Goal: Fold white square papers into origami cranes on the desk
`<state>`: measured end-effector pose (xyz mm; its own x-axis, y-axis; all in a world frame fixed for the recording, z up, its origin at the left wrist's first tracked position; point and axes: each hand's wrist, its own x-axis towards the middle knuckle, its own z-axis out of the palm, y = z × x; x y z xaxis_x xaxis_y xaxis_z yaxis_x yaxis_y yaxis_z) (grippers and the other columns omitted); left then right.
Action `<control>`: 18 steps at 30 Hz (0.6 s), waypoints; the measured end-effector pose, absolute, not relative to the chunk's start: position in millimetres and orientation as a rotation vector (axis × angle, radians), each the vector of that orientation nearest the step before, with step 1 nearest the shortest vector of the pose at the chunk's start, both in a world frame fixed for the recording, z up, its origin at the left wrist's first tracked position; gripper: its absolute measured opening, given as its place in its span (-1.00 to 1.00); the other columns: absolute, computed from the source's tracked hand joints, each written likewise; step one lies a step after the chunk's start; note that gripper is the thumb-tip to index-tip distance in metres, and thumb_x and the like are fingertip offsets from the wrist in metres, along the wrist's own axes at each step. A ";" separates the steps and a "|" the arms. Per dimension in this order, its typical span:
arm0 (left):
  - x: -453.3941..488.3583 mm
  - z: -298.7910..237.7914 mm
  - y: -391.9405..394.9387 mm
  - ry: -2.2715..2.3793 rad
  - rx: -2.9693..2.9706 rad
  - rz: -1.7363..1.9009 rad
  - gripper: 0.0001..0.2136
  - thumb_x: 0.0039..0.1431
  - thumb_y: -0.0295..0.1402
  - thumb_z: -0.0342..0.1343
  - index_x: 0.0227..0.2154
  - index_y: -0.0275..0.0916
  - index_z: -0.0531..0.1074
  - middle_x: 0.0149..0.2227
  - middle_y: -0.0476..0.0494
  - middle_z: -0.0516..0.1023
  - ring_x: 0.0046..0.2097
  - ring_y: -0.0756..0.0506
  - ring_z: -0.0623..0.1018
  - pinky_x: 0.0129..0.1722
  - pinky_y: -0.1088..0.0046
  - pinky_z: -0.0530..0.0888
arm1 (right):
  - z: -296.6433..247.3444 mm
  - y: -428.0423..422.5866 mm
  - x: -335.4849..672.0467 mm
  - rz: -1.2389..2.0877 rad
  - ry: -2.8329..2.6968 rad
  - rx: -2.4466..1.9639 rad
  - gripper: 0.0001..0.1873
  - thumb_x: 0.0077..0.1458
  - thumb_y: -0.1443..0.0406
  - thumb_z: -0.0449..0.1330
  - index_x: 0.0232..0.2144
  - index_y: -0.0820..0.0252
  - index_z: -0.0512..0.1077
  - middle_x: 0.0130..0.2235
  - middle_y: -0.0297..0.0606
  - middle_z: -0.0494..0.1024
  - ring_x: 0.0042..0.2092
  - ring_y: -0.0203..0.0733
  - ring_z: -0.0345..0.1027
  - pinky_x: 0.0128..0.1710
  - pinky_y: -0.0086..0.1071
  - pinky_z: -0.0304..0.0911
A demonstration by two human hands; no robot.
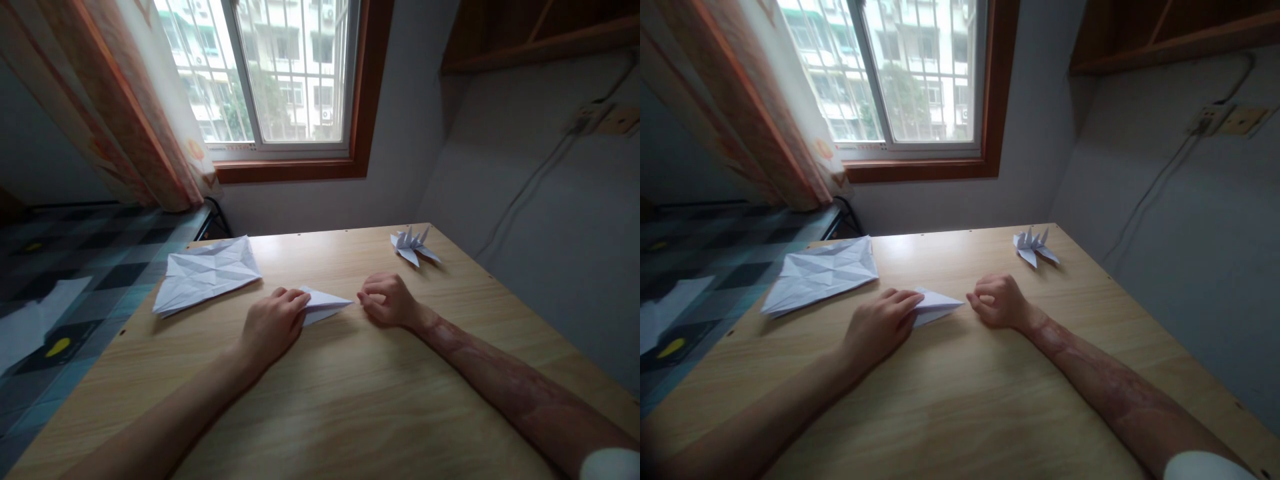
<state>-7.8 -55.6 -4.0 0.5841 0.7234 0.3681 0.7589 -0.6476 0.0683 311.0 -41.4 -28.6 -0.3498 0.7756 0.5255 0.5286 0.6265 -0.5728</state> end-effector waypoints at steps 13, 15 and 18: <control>14.3 -4.2 -62.6 -1.536 -2.770 -1.344 -0.74 0.50 -0.31 0.02 0.03 -0.17 0.59 0.09 -0.25 0.60 0.02 -0.20 0.66 0.03 0.26 0.62 | -16.5 -72.4 247.8 0.727 -1.936 -1.220 -0.39 0.29 -0.09 0.42 0.21 0.10 0.50 0.15 -0.02 0.64 0.16 0.16 0.52 0.21 0.01 0.39; 18.1 -5.5 -65.5 -1.538 -2.803 -1.410 -0.75 0.50 -0.32 0.03 0.04 -0.18 0.58 0.10 -0.27 0.57 0.03 -0.21 0.64 0.00 0.27 0.64 | -20.6 -74.6 243.9 0.676 -1.922 -1.237 -0.48 0.34 -0.07 0.38 0.14 0.12 0.52 0.13 -0.02 0.65 0.14 0.16 0.52 0.20 0.02 0.38; 20.0 -7.5 -68.5 -1.516 -2.838 -1.423 -0.75 0.51 -0.33 0.02 0.05 -0.18 0.57 0.11 -0.30 0.53 0.00 -0.19 0.64 -0.09 0.31 0.65 | -21.5 -76.1 241.8 0.672 -1.935 -1.175 -0.53 0.41 -0.08 0.29 0.11 0.10 0.52 0.12 -0.05 0.65 0.12 0.14 0.51 0.17 -0.02 0.37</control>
